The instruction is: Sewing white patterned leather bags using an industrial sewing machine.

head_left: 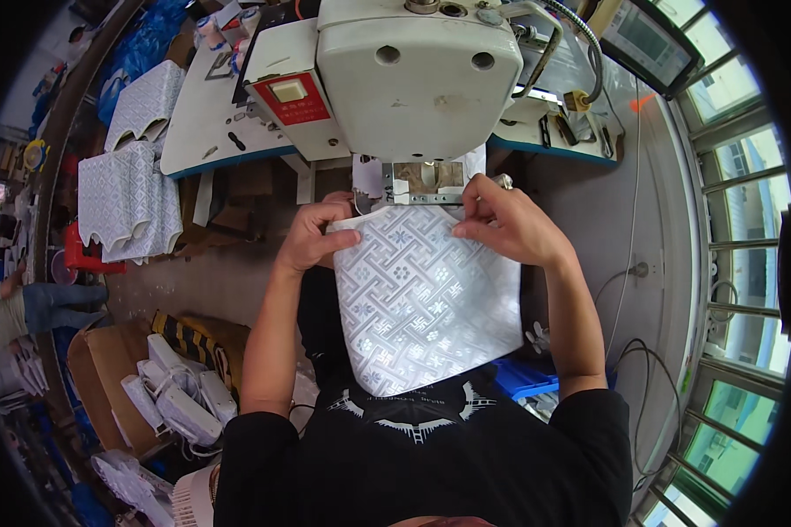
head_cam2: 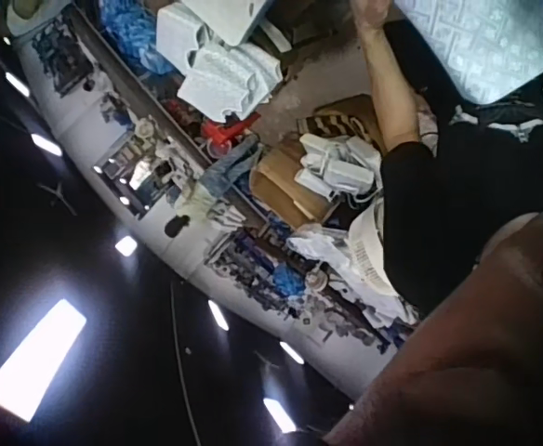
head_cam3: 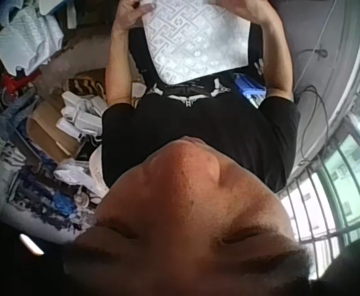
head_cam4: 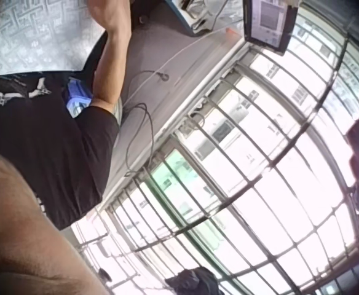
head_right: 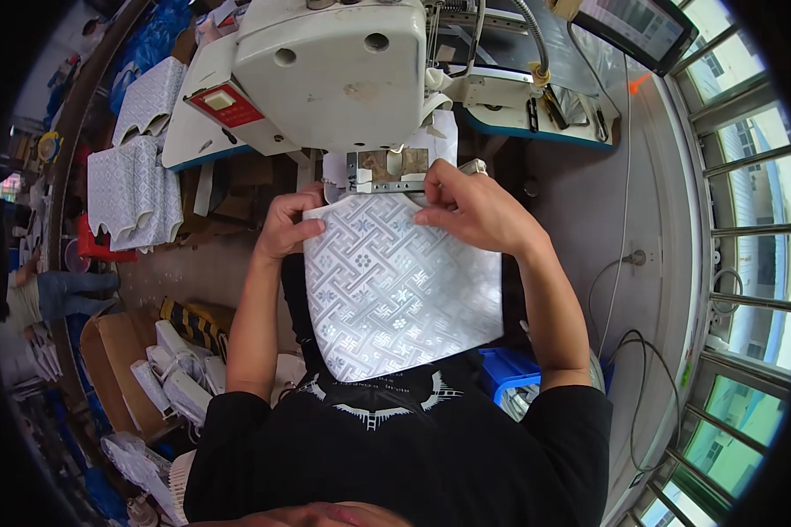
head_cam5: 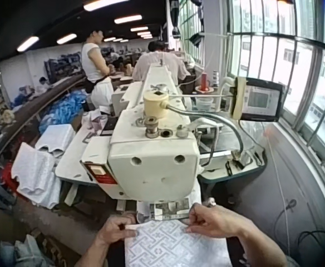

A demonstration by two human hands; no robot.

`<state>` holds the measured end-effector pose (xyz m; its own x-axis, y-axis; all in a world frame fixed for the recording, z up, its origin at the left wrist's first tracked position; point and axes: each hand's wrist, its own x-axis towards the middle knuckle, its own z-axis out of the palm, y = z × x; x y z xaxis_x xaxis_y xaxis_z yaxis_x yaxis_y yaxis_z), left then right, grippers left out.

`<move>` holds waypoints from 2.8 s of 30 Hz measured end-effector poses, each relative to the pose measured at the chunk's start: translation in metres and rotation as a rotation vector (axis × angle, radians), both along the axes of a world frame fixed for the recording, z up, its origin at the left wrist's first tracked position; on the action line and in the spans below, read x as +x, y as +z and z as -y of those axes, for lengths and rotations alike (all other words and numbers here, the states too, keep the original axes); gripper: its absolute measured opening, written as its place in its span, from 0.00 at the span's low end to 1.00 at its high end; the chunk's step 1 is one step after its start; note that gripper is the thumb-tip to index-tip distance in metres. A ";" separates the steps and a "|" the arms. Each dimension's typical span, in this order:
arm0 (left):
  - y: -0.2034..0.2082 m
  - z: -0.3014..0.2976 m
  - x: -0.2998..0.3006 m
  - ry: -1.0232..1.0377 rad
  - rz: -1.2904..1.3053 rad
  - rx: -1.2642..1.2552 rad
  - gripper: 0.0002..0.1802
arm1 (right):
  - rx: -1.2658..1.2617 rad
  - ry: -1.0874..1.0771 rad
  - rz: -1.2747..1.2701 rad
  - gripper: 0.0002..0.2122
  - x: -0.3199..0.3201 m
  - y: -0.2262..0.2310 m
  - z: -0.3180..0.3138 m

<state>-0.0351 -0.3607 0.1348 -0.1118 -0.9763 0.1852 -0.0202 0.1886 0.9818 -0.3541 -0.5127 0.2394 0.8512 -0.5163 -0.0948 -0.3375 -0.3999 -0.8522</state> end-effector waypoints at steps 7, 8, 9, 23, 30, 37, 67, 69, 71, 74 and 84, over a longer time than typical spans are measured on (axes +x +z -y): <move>0.026 0.012 -0.002 0.076 0.128 0.038 0.19 | -0.228 -0.005 -0.126 0.19 -0.005 0.003 0.010; 0.023 0.013 0.001 0.107 0.132 0.076 0.18 | -0.222 -0.009 -0.124 0.19 -0.005 0.000 0.014; 0.020 0.015 0.004 0.137 0.137 0.114 0.17 | -0.216 -0.014 -0.121 0.19 -0.006 -0.003 0.018; -0.001 0.021 -0.010 0.265 -0.024 0.226 0.17 | -0.081 -0.041 -0.080 0.19 -0.014 -0.017 0.030; 0.000 0.017 -0.016 0.231 -0.148 0.229 0.14 | 0.007 -0.061 -0.057 0.20 -0.014 -0.017 0.028; -0.002 0.016 -0.020 0.257 -0.158 0.292 0.13 | -0.106 -0.061 0.009 0.18 -0.015 -0.030 0.025; 0.020 0.014 -0.028 0.151 -0.131 0.325 0.19 | -0.350 0.129 0.174 0.15 -0.015 -0.046 0.037; 0.020 0.012 -0.029 0.147 -0.138 0.326 0.18 | -0.339 0.135 0.159 0.15 -0.015 -0.047 0.036; 0.021 0.012 -0.030 0.146 -0.142 0.324 0.18 | -0.336 0.139 0.151 0.15 -0.016 -0.046 0.036; 0.019 0.008 -0.033 0.175 -0.146 0.284 0.18 | -0.292 0.123 0.138 0.17 -0.018 -0.048 0.031; 0.060 -0.059 -0.096 0.456 0.037 0.217 0.47 | -0.527 0.061 0.172 0.15 -0.026 -0.063 0.034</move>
<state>-0.1312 -0.3015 0.1946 0.3325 -0.9428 -0.0234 -0.0881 -0.0557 0.9946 -0.3803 -0.5470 0.1760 0.8615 -0.4051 0.3060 -0.1736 -0.8015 -0.5722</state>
